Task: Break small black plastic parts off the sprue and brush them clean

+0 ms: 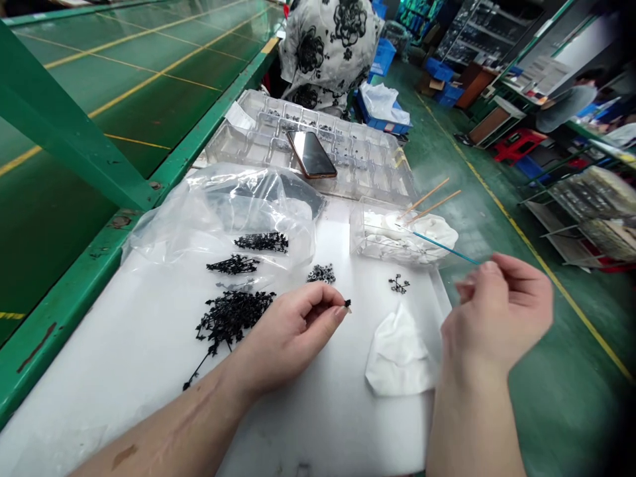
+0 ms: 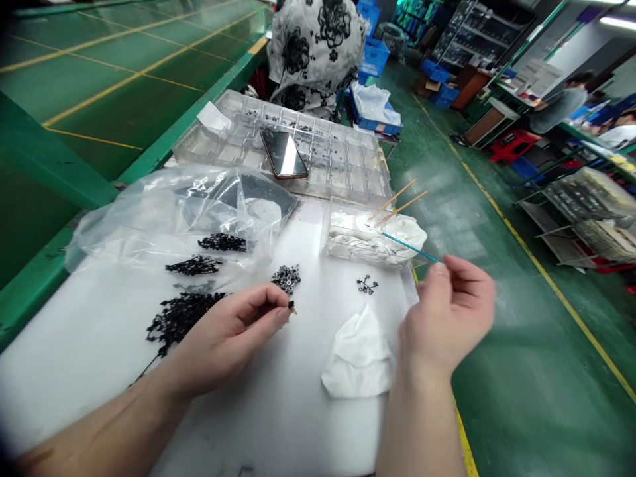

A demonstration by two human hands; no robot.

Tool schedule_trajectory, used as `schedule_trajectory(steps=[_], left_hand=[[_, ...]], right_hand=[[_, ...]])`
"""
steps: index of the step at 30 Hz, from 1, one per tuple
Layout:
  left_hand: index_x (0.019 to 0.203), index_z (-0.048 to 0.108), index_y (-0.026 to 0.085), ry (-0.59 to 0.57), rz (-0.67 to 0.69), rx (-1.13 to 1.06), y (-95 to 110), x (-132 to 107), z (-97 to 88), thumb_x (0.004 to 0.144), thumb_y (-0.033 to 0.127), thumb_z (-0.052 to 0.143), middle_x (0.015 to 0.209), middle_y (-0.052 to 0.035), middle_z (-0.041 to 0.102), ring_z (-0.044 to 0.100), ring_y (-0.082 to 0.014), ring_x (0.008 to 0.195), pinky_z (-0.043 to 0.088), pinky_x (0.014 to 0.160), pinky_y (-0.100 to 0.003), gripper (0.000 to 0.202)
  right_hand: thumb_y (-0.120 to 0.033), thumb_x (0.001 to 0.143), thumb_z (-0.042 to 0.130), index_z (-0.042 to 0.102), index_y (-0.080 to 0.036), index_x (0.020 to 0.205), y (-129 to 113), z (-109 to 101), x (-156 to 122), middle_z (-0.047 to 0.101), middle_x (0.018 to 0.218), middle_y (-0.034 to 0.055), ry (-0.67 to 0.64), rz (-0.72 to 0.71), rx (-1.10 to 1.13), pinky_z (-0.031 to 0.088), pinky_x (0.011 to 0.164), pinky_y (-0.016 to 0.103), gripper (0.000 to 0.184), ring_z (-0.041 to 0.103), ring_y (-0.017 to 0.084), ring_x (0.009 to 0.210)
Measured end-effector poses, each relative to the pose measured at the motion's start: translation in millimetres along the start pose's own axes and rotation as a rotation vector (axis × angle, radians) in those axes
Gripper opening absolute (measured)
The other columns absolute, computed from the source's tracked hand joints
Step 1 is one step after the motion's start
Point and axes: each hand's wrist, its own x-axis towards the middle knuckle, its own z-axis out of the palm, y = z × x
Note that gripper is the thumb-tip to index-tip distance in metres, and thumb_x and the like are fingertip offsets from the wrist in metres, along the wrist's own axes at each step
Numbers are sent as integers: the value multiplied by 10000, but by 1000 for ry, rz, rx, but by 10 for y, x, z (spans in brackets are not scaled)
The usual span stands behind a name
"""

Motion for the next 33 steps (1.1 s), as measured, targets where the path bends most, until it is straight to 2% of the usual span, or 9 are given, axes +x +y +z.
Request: schedule_trajectory(steps=[1,3,6,9,15,25,29,33], left_hand=[[967,639,225,2,-2,-4,-1,-2,2,1058,380,559,787,45,547,468,-132,680,396,638,-272,197],[965,640,227,9,-15,-2,1,-3,4,1060,405,561,781,42,543,466,-134,675,393,631,-270,217],[966,650,228,4,-37,19,6,3,2,1062,455,557,779,36,545,460,-140,661,383,612,-274,264],[974,654,230,-2,-34,39,0,9,-4,1060,483,556,772,36,541,461,-145,662,380,619,-278,284],[991,659,237,15,-47,50,-29,13,-2,1059,473,560,817,29,577,502,-157,734,404,685,-285,265],[970,663,239,8,-39,57,7,1,-12,1057,466,565,795,32,575,510,-153,713,410,666,-282,262],[972,661,235,10,-38,63,0,-4,-9,1055,453,567,799,29,578,509,-152,706,413,651,-278,252],[970,663,233,9,-44,53,-11,6,-3,1050,449,576,788,32,564,483,-144,673,398,615,-270,246]], right_hand=[[-178,850,757,696,-221,1039,77,-30,122,613,919,-7,137,76,8,418,569,253,203,523,111,700],[-153,802,746,647,-240,1042,205,-82,321,569,912,-30,249,314,46,352,490,219,275,481,98,671],[-251,806,724,606,-220,933,315,-97,445,541,809,-29,141,644,133,327,423,225,177,452,111,594],[-340,805,741,576,-198,832,352,-35,418,542,744,-25,21,770,227,349,410,233,219,474,110,560],[-333,803,813,619,-196,911,356,14,389,553,734,-62,32,695,299,336,410,192,262,466,73,543],[-431,654,952,718,-174,905,248,14,315,664,727,-25,42,432,235,391,449,178,428,496,70,564],[-475,647,961,734,-172,917,249,30,295,671,730,-22,15,421,207,398,459,177,465,495,67,563],[-437,639,972,726,-176,903,234,-1,318,660,718,-24,14,435,248,387,449,185,445,491,79,565]])
